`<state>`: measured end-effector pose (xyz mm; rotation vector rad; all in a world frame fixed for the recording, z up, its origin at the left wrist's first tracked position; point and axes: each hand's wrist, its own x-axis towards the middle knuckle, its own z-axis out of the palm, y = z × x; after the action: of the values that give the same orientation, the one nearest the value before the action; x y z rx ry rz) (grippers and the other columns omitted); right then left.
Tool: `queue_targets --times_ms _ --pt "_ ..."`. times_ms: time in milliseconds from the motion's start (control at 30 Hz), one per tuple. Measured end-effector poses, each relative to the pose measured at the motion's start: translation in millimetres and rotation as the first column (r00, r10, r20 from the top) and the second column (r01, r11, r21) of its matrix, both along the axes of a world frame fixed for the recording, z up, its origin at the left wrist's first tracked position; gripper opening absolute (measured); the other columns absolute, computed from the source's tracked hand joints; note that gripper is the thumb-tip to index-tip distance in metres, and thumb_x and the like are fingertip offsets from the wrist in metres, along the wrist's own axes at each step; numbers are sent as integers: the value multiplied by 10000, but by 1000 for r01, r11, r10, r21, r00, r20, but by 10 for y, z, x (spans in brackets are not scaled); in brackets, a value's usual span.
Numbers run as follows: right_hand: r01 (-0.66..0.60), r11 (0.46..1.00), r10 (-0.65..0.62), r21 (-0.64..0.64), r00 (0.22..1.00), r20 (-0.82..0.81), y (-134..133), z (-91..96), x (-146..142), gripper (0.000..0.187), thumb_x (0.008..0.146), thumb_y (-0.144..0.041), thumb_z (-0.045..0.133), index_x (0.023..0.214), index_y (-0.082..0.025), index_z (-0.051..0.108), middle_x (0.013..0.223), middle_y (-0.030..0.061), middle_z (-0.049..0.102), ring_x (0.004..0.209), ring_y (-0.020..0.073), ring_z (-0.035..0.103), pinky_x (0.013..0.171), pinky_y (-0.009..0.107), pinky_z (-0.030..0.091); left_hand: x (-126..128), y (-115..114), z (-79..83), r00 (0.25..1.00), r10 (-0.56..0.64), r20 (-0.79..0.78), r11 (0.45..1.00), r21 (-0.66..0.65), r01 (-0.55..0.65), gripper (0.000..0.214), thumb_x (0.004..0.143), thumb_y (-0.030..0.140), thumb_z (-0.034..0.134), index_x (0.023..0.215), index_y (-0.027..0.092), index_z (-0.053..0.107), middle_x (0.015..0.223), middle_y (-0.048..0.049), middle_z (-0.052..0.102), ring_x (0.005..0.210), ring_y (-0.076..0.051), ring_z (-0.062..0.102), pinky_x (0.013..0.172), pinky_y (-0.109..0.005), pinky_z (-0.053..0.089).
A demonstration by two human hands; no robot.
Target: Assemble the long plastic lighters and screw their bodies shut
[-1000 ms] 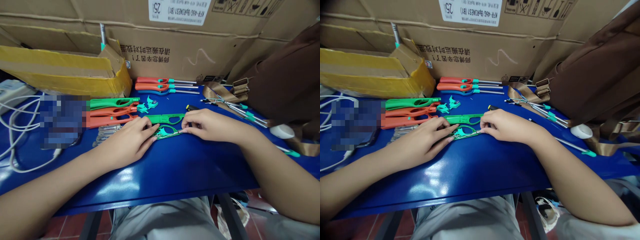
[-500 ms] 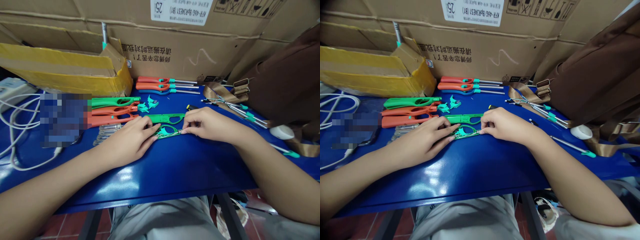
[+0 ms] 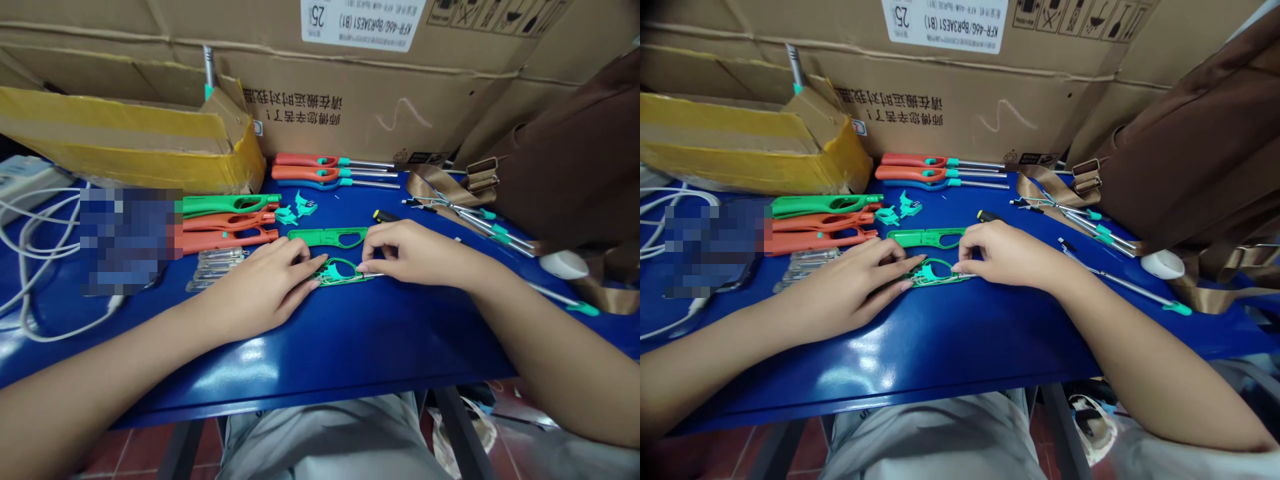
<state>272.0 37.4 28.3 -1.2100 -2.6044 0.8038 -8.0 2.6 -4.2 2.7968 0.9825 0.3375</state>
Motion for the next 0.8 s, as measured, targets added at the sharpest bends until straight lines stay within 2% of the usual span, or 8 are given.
queue_targets --times_ms 67,167,300,467,633,733,800 --pt "7 996 -8 -84 1000 -4 -5 19 13 275 917 -423 696 801 -175 731 782 14 668 657 134 533 624 273 386 2 -19 -10 1000 5 -3 1000 6 -5 465 1081 346 402 1450 136 592 1144 -141 605 1043 -276 596 947 -445 534" --pt "30 980 -21 -196 999 47 -20 65 26 235 892 -423 702 865 -194 746 740 -14 640 606 120 490 583 266 363 6 -35 -16 1000 7 -4 1000 11 -7 462 1080 336 402 1446 128 593 1132 -139 607 1029 -275 595 934 -450 539" --pt "131 955 -97 -267 986 137 -40 84 -18 184 865 -379 716 821 -200 712 567 -67 497 523 107 420 555 264 322 19 -30 -1 1000 4 7 1000 0 -4 448 1079 326 406 1423 126 612 1116 -134 608 1018 -271 593 925 -452 540" --pt "190 950 -146 -247 971 187 -61 65 -85 159 850 -333 719 778 -201 666 552 -67 497 532 113 448 567 265 328 32 -8 10 1000 0 6 999 -40 0 439 1074 320 414 1429 148 608 1087 -119 610 1019 -264 595 912 -435 539" --pt "133 966 -113 -223 988 101 -50 63 -36 176 864 -369 708 827 -196 704 558 -66 511 523 110 452 573 267 340 19 2 16 999 6 31 1000 -26 -5 438 1072 324 406 1408 146 623 1121 -128 615 1029 -267 599 923 -449 532" --pt "106 982 -102 -157 994 29 -50 68 -7 196 886 -383 699 874 -189 726 600 -53 548 535 110 455 581 265 358 12 2 34 999 8 31 1000 -29 -7 440 1074 330 393 1398 150 630 1150 -136 617 1049 -278 602 935 -473 531" --pt "70 995 -73 -65 997 -38 -65 65 -8 186 906 -367 694 883 -185 725 695 -25 619 579 113 482 601 264 376 13 -6 46 999 14 51 1000 -29 -12 442 1072 338 399 1410 156 618 1193 -142 613 1089 -289 599 969 -493 521"
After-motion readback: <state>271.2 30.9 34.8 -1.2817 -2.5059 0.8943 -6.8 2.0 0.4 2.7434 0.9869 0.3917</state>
